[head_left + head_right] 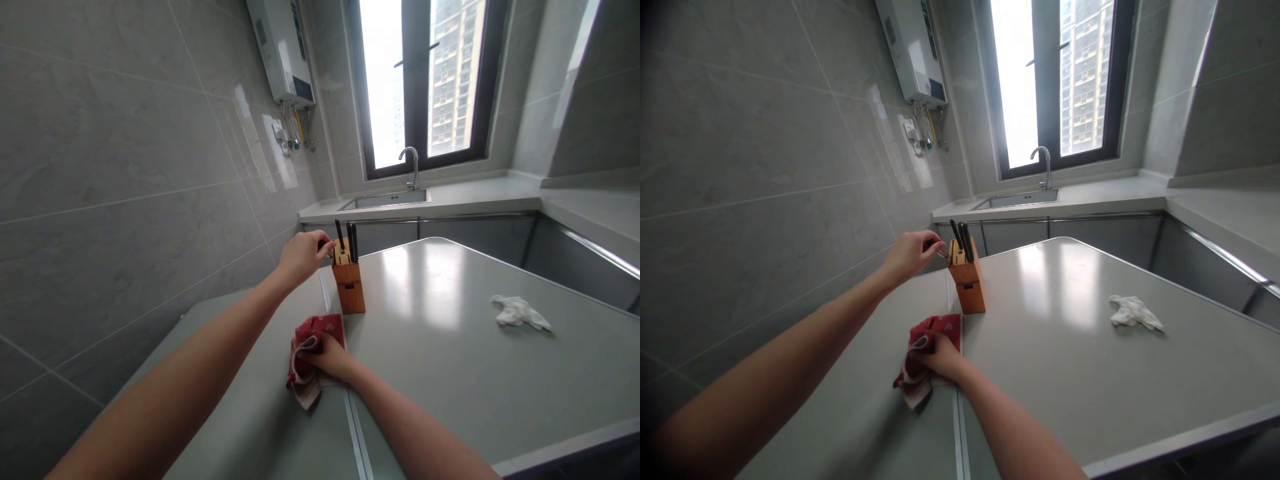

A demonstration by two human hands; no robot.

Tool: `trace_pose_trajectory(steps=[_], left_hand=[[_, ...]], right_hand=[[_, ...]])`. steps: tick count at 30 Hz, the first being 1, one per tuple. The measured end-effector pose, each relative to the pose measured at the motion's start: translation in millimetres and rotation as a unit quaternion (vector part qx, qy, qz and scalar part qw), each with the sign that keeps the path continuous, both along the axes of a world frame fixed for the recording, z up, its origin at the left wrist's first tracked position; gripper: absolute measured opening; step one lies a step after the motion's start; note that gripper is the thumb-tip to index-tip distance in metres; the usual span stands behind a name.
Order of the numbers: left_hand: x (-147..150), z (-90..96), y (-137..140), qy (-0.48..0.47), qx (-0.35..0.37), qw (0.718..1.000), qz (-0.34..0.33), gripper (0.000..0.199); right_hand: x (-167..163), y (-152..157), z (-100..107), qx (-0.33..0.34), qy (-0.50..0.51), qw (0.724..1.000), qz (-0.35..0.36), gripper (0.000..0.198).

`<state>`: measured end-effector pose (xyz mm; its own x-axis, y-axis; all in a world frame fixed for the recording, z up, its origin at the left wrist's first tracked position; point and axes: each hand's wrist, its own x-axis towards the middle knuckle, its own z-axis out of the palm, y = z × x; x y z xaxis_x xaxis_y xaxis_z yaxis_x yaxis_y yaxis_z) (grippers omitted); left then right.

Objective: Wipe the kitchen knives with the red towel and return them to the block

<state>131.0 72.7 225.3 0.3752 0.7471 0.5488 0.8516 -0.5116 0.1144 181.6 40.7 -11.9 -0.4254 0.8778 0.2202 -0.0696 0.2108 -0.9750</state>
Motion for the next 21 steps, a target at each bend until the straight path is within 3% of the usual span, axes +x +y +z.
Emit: trace_pose_trajectory(steps=[8, 21], left_hand=[[4.4, -22.8, 12.1, 0.001, -0.089, 0.996, 0.031, 0.033], [16.8, -16.7, 29.7, 0.046, 0.011, 0.996, 0.077, 0.033]], right_hand=[[-1.2, 1.7, -2.7, 0.007, 0.011, 1.000, 0.001, 0.036], [-0.9, 0.5, -2.9, 0.003, 0.005, 1.000, -0.004, 0.035]])
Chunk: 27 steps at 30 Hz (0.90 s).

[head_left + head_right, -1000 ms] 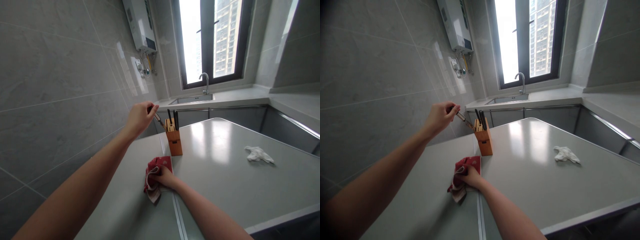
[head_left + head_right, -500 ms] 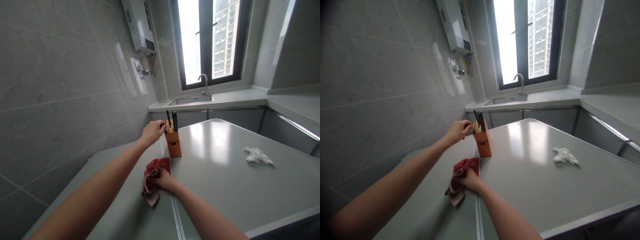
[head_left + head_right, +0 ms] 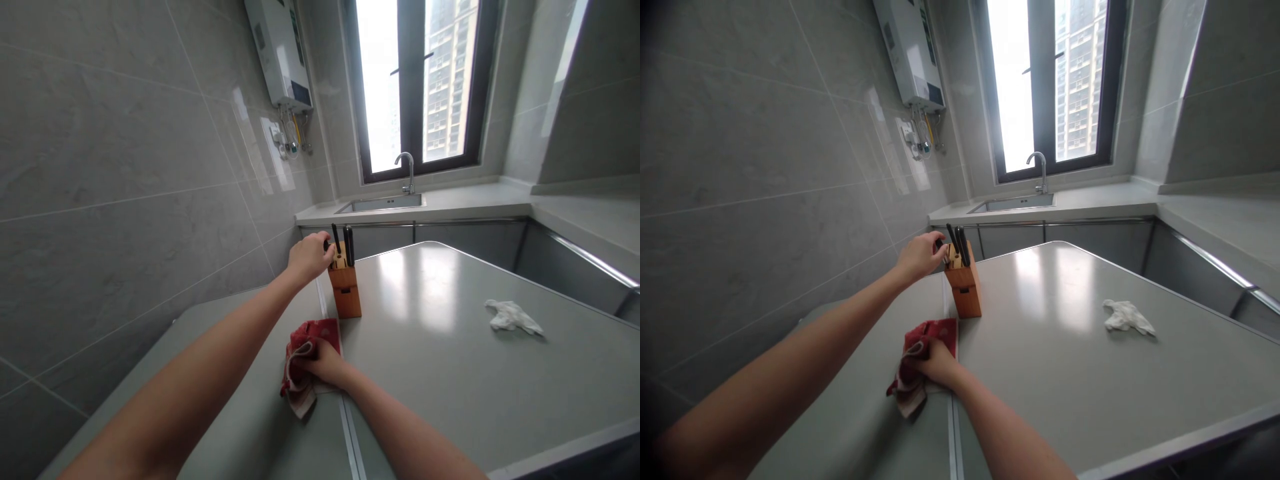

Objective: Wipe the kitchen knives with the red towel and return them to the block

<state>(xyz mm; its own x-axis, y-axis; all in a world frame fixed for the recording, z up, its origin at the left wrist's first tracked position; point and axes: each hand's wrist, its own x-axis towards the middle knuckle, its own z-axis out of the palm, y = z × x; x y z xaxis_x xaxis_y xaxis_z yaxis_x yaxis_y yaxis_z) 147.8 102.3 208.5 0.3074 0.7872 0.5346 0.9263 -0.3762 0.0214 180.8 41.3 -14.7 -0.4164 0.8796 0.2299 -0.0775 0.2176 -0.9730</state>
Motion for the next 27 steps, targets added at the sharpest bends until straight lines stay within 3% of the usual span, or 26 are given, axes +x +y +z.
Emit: trace_pose_trajectory(steps=[6, 12, 17, 23, 27], left_hand=[[8.6, 13.2, 12.7, 0.006, 0.044, 0.998, -0.047, 0.028], [18.0, 17.9, 25.3, -0.008, -0.061, 0.997, -0.043, 0.031], [21.0, 17.1, 36.5, -0.040, -0.066, 0.995, -0.055, 0.033], [19.2, 31.2, 35.4, -0.115, 0.034, 0.986, -0.118, 0.047], [8.1, 50.0, 28.9, -0.210, 0.161, 0.942, -0.207, 0.045]], right_hand=[[-0.1, 0.4, -0.2, 0.002, -0.002, 1.000, 0.009, 0.036], [-0.8, 2.8, -4.2, 0.010, -0.017, 1.000, 0.004, 0.038], [-0.1, 0.8, -1.2, -0.001, -0.011, 1.000, 0.002, 0.038], [-0.5, 0.6, -1.5, 0.005, -0.001, 1.000, 0.001, 0.039], [-0.4, 0.5, -1.1, -0.004, -0.006, 1.000, -0.003, 0.038]])
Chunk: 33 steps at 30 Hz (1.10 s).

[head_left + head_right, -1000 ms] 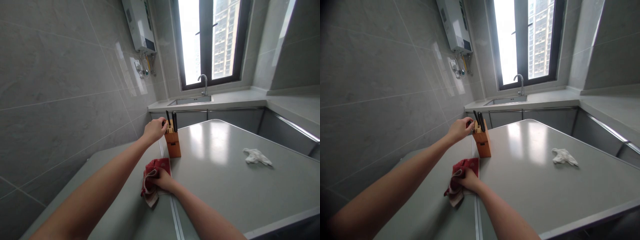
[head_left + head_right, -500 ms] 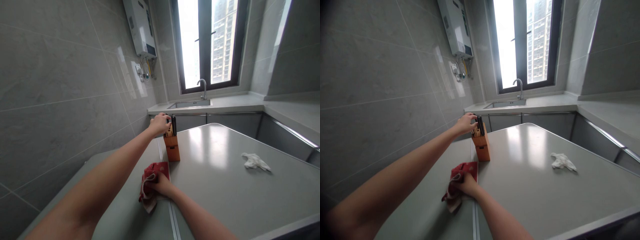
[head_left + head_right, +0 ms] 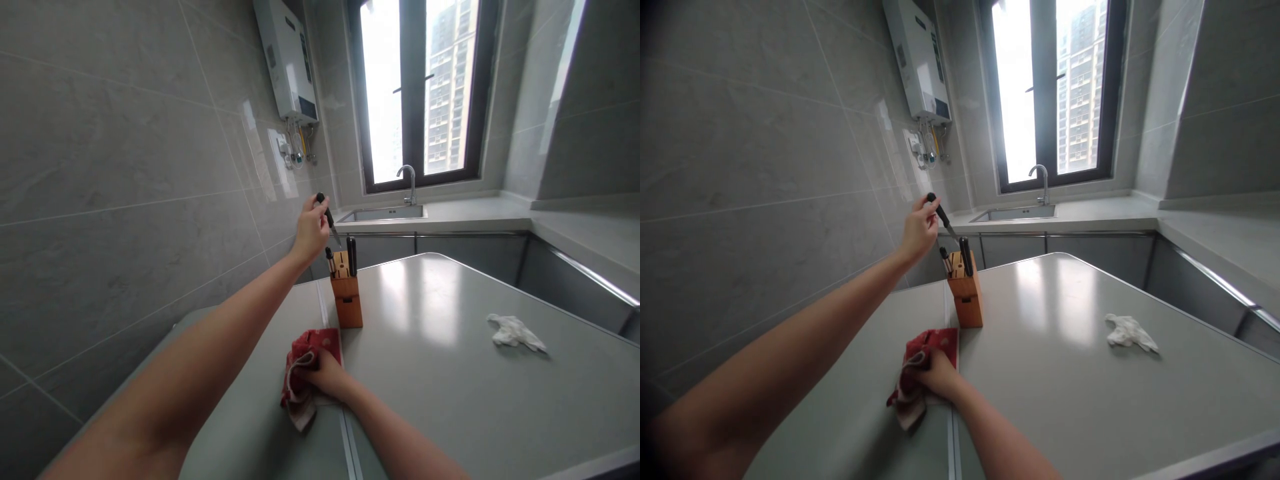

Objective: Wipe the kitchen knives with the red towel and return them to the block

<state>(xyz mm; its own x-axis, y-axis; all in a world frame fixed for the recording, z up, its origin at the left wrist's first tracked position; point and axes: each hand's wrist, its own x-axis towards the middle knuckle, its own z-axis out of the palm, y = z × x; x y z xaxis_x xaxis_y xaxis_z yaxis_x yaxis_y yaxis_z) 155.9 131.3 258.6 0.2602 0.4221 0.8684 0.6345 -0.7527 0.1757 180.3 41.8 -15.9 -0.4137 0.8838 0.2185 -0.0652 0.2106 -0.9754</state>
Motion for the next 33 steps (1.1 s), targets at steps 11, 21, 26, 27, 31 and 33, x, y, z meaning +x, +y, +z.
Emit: trace_pose_trajectory(steps=[11, 21, 26, 27, 31, 33], left_hand=[[-94.5, 13.8, -35.7, -0.224, 0.119, 0.967, -0.017, 0.033], [-190.0, -151.1, -61.6, -0.502, -0.045, 0.857, 0.106, 0.024], [-195.1, -223.9, -81.6, -0.628, -0.170, 0.758, 0.045, 0.026], [-194.9, -232.1, -83.8, -0.643, -0.179, 0.743, 0.044, 0.026], [-196.7, -252.1, -86.8, -0.656, -0.209, 0.723, 0.052, 0.017], [-199.3, -259.5, -86.7, -0.666, -0.233, 0.708, 0.036, 0.012]], right_hand=[[3.2, -5.1, 7.0, -0.008, -0.016, 1.000, -0.014, 0.038], [1.3, -4.6, 4.5, -0.002, -0.005, 1.000, -0.004, 0.037], [1.2, -3.2, 1.3, -0.005, -0.026, 0.999, -0.018, 0.036], [1.2, -2.9, 0.5, -0.007, -0.028, 0.999, -0.020, 0.036], [0.9, -1.2, -2.4, -0.009, -0.030, 0.999, -0.021, 0.037], [0.7, -0.5, -3.0, -0.010, -0.027, 0.999, -0.018, 0.037]])
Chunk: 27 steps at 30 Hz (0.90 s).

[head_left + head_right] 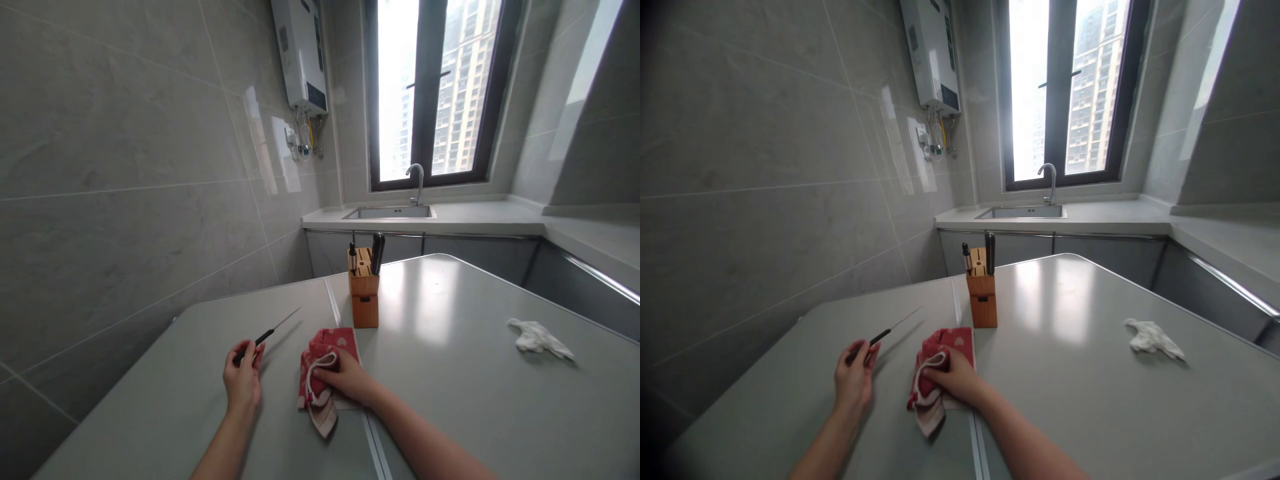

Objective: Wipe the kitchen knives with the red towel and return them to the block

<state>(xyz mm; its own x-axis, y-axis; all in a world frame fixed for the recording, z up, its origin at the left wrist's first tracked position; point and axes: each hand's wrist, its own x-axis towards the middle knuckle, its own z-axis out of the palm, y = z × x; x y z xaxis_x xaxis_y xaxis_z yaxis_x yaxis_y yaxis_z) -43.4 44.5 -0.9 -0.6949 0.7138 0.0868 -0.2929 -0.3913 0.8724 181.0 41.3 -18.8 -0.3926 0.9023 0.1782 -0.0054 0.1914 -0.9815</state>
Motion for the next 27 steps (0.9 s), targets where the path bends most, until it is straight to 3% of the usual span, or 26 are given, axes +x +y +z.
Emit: trace_pose_trajectory(steps=[6, 11, 18, 23, 27], left_hand=[[-3.7, -12.8, 0.2, -0.107, -0.005, 0.990, -0.093, 0.011], [9.3, -14.2, -2.8, -0.161, -0.028, 0.970, -0.180, 0.011], [28.1, -17.8, -11.4, -0.143, -0.063, 0.949, -0.274, 0.008], [31.0, -16.5, -14.3, -0.116, -0.065, 0.941, -0.310, 0.009], [34.6, -11.2, -19.9, -0.056, -0.086, 0.917, -0.386, 0.018]], right_hand=[[2.1, -2.2, 6.6, -0.020, -0.005, 1.000, -0.001, 0.036], [2.2, -2.5, 10.2, -0.081, 0.047, 0.995, -0.032, 0.037], [0.6, 7.4, 10.4, -0.156, 0.235, 0.958, -0.047, 0.038], [4.4, 10.7, 10.1, -0.150, 0.277, 0.948, -0.048, 0.037], [6.1, 12.6, 5.5, -0.165, 0.269, 0.947, -0.057, 0.033]])
